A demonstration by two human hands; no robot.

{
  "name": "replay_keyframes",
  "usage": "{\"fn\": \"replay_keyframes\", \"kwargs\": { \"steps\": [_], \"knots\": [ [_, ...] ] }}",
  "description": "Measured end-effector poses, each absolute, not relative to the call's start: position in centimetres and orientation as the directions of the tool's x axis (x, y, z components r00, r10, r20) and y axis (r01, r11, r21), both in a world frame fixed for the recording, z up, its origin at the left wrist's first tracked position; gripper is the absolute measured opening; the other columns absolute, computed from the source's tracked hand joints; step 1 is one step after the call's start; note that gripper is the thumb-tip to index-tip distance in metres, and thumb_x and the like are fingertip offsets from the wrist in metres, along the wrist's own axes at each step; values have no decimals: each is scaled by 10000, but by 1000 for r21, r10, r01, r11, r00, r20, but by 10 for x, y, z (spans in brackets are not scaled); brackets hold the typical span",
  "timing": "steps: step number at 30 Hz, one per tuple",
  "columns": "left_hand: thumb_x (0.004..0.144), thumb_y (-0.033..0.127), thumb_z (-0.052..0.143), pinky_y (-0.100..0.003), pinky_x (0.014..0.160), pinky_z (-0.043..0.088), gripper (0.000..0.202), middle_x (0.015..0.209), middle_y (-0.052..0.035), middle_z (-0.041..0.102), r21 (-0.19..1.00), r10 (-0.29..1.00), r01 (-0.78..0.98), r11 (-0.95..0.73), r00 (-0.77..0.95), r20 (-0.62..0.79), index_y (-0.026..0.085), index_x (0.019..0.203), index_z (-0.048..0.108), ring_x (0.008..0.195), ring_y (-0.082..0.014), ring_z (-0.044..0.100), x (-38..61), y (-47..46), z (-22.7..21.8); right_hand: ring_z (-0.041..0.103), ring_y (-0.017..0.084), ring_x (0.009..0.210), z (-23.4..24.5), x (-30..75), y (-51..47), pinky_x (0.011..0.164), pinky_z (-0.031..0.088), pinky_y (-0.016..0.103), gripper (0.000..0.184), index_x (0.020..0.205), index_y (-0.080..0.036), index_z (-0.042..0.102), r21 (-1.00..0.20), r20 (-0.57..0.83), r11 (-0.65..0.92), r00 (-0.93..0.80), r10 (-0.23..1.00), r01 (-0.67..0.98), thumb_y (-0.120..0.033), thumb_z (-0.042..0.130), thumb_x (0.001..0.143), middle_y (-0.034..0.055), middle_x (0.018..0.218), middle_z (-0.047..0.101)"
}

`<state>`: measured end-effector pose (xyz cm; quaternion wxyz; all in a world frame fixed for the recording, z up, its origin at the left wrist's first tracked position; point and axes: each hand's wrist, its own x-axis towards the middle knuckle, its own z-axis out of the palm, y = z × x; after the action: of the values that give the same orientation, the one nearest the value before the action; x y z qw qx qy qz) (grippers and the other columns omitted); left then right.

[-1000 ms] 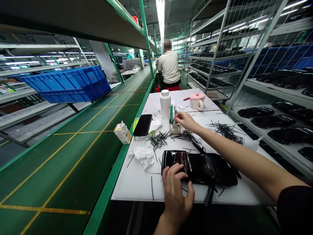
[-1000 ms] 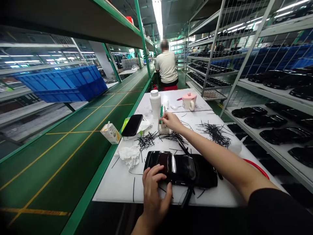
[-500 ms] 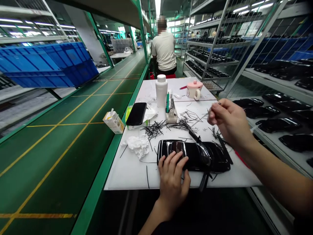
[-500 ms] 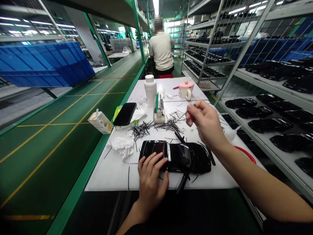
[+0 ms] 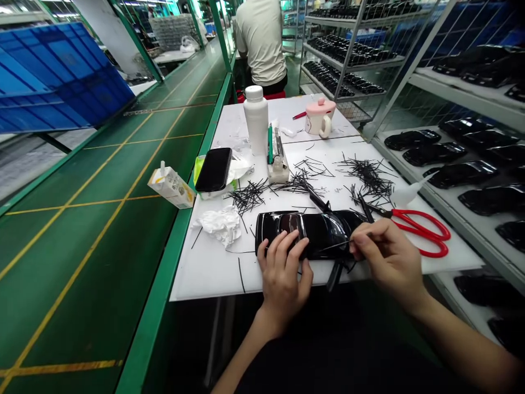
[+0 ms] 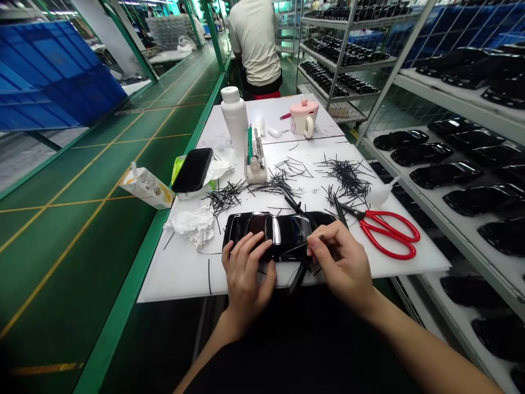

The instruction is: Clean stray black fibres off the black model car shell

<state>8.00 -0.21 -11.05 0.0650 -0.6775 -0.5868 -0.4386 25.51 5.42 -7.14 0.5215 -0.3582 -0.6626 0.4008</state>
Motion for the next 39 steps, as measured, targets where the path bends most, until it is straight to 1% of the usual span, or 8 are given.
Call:
{"fn": "replay_keyframes", "kwargs": {
  "steps": [7, 13, 24, 28, 31, 34, 37, 39],
  "knots": [
    [873, 146, 553, -431, 1135, 252, 318, 1210, -90, 690, 421, 751, 858, -294, -65, 657, 203, 1180, 616, 1200, -241, 590, 80, -3, -110, 563, 135, 602, -81, 257, 52, 518, 439, 265, 116, 861, -239, 541, -869, 432, 469, -223, 874, 155, -179, 563, 959, -9, 714, 590],
    [870, 144, 559, -430, 1133, 259, 324, 1205, -90, 692, 420, 751, 859, -292, -67, 657, 201, 1185, 613, 1196, -242, 596, 80, -4, -109, 566, 141, 596, -85, 257, 51, 514, 454, 267, 120, 888, -246, 527, -821, 473, 533, -277, 836, 204, -142, 554, 943, -11, 701, 571],
    [893, 160, 514, -431, 1135, 251, 325, 1213, -102, 685, 432, 756, 850, -303, -62, 652, 188, 1203, 607, 1203, -241, 584, 79, -5, -107, 580, 138, 597, -83, 258, 51, 529, 473, 271, 102, 916, -235, 542, -776, 513, 578, -280, 811, 253, -137, 564, 928, -4, 718, 581],
    [939, 279, 414, -470, 1148, 247, 364, 1222, -133, 666, 461, 751, 808, -367, -35, 660, 171, 1252, 566, 1220, -265, 572, 74, -9, -107, 593, 154, 594, -84, 258, 52, 524, 481, 285, 84, 914, -239, 543, -775, 510, 578, -287, 811, 257, -160, 570, 928, 4, 716, 592],
    [970, 495, 367, -512, 1167, 224, 478, 1196, -157, 661, 426, 706, 784, -451, 21, 708, 155, 1261, 534, 1228, -288, 564, 71, -11, -109, 596, 156, 594, -84, 259, 52, 526, 483, 287, 81, 909, -240, 539, -774, 509, 579, -292, 810, 257, -170, 574, 929, 4, 715, 593],
    [926, 661, 383, -548, 1182, 198, 630, 1163, -164, 668, 383, 675, 775, -503, 75, 734, 150, 1272, 510, 1226, -304, 562, 69, -11, -112, 593, 149, 591, -84, 259, 53, 532, 483, 280, 87, 908, -240, 535, -764, 521, 589, -289, 804, 262, -163, 568, 930, 0, 711, 589],
    [858, 713, 480, -566, 1187, 193, 700, 1152, -159, 667, 356, 666, 778, -517, 105, 738, 156, 1281, 497, 1219, -315, 564, 70, -11, -113, 594, 142, 586, -84, 257, 54, 534, 481, 272, 86, 904, -236, 538, -741, 538, 609, -293, 790, 283, -162, 576, 926, -4, 708, 588],
    [835, 677, 554, -569, 1190, 188, 687, 1155, -159, 664, 348, 665, 779, -521, 115, 738, 151, 1274, 502, 1221, -315, 560, 71, -11, -113, 598, 140, 585, -82, 257, 55, 531, 479, 268, 89, 899, -236, 539, -730, 544, 618, -299, 784, 293, -159, 578, 923, -5, 708, 590]
  ]
}}
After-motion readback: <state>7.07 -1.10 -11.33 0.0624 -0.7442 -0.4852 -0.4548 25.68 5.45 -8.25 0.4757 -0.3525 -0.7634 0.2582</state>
